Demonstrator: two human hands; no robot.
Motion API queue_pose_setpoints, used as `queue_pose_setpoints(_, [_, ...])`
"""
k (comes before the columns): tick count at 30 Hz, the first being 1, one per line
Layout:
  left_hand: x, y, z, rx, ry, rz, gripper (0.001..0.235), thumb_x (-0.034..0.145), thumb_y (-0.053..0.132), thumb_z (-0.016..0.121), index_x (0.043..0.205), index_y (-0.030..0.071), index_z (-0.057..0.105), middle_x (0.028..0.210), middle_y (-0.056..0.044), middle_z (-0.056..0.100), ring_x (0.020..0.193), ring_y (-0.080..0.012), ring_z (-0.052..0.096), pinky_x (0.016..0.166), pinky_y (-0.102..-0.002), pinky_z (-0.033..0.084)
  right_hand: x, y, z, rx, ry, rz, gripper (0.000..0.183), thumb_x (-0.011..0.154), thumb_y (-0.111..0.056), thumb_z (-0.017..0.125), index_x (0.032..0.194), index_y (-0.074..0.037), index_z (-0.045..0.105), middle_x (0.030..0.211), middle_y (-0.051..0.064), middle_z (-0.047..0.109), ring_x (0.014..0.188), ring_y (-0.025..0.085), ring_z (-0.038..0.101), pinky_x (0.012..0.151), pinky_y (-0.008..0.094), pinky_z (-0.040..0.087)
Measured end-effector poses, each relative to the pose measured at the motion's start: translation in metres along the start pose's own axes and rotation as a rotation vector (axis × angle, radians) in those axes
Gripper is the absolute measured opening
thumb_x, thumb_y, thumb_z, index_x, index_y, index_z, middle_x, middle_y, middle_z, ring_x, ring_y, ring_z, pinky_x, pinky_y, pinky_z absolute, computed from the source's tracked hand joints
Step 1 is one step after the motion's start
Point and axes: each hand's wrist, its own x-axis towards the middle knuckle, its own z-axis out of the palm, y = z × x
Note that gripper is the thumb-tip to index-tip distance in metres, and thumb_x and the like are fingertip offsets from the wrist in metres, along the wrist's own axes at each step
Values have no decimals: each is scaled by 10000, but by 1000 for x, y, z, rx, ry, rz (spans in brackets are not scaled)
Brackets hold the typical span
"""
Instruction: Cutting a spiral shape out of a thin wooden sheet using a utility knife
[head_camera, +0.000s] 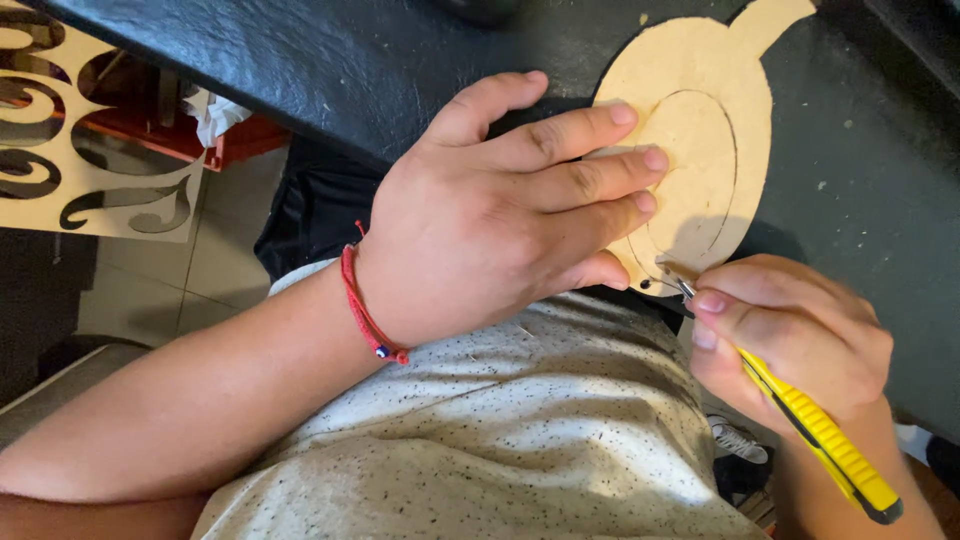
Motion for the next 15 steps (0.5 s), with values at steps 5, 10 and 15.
queue_pose_setpoints(5, [0,0,0,2,-27,3,420,1092,460,501,1174,172,795,1332,20,672,1301,-194,545,1076,-459,360,0,-1,1,85,7,7,100,910,-16,582,833,48,579,800,214,618,641,329,584,656,397,532])
queue_pose_setpoints(10, [0,1,-1,5,-43,16,385,1076,464,571,1190,165,784,1345,26,658,1314,-198,535,1081,-476,359,-44,41,6,685,-55,550,214,972,-134,507,766,-75,512,610,85,520,503,202,527,424,301,465])
queue_pose_setpoints(15, [-2,0,-2,81,-74,82,497,1057,566,525,1224,165,766,1376,16,638,1326,-213,527,1067,-497,367,-46,41,2,583,615,182,222,929,-190,574,880,11,495,740,169,561,581,280,616,559,372,542])
